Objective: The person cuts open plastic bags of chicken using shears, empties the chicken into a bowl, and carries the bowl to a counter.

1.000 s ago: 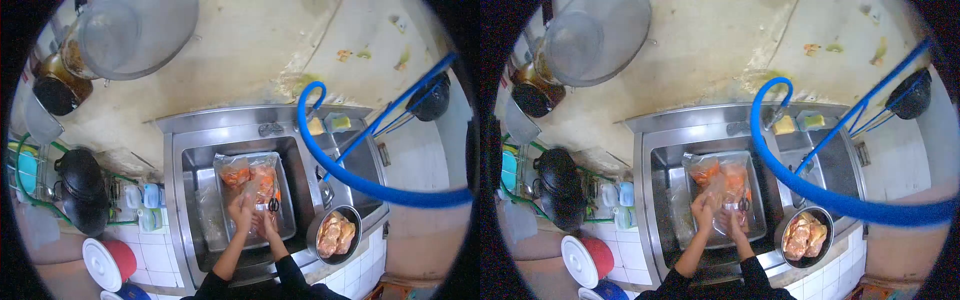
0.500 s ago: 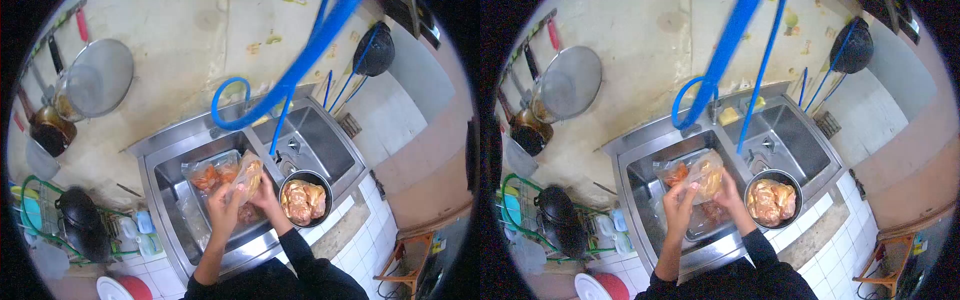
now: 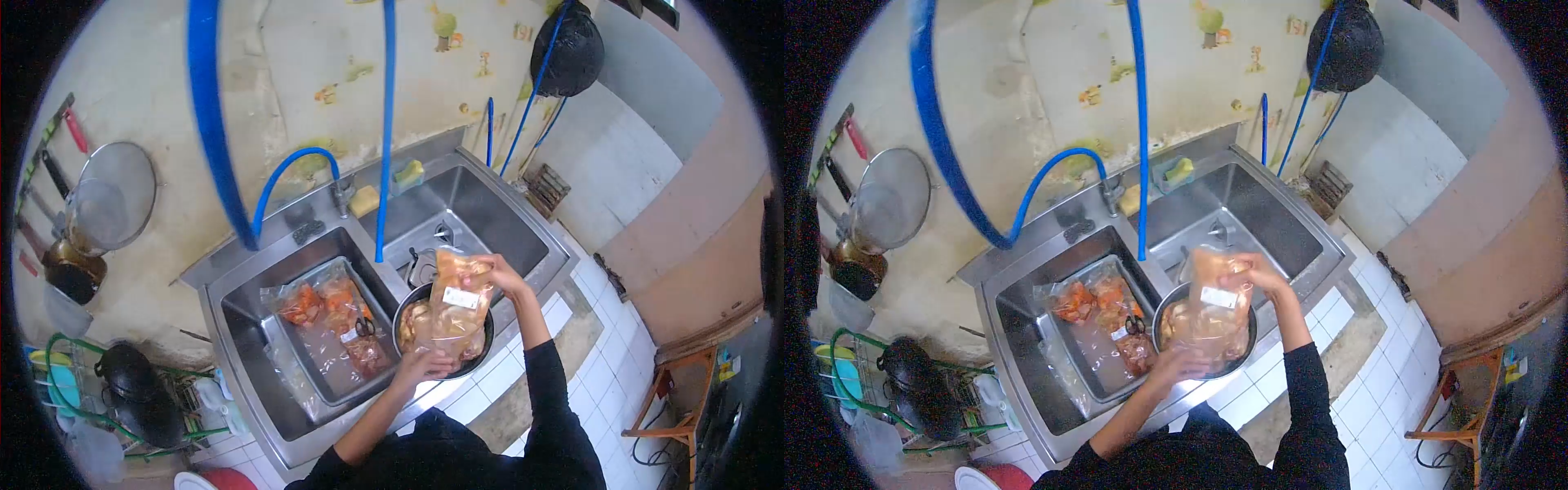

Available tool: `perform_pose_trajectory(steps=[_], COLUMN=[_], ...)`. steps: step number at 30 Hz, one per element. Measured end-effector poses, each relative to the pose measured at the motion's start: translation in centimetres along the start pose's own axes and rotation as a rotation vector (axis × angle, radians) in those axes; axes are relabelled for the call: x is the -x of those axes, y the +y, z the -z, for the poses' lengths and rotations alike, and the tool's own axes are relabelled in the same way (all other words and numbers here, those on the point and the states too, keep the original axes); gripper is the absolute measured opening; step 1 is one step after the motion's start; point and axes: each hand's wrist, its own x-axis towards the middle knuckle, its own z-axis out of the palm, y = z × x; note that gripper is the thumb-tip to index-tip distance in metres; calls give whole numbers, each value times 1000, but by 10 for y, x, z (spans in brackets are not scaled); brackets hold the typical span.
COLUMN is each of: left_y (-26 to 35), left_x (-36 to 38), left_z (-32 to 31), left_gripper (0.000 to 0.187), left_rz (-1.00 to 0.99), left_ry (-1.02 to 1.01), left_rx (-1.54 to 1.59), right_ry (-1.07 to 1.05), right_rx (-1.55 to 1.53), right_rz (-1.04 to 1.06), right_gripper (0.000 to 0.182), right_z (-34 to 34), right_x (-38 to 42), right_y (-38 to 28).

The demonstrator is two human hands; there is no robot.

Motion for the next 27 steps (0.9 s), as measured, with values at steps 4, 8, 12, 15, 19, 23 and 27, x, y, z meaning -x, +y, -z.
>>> perform_pose_trajectory(steps=[4,8,12,15,19,23,27], left_y=[-4,5,27,22,26,35,37], left_x=[10,1,3,1,-2,2,-3], left_z=[6,21,10,11,10,11,18], left_gripper=[38,42,33,29,24,32,59], left_rz=[158,203,-185,-442,-487,-659,-812], left_ry=[-102,181,513,649,623,716,543], left_rx=[165,-302,-1274,-1347,-1198,-1275,-1219], right_ry=[-130,-30,31,128,85,-2,68], right_rx=[218,181,138,86,99,181,390], right_rz=[34,51,105,164,222,383,369], right_gripper=[38,30,19,16,14,17,19], right_z=[5,-13,-21,-30,-43,-52,-58], right_x=[-2,-4,-6,13,26,25,4], right_y=[13,16,23,-3,-37,-58,-60])
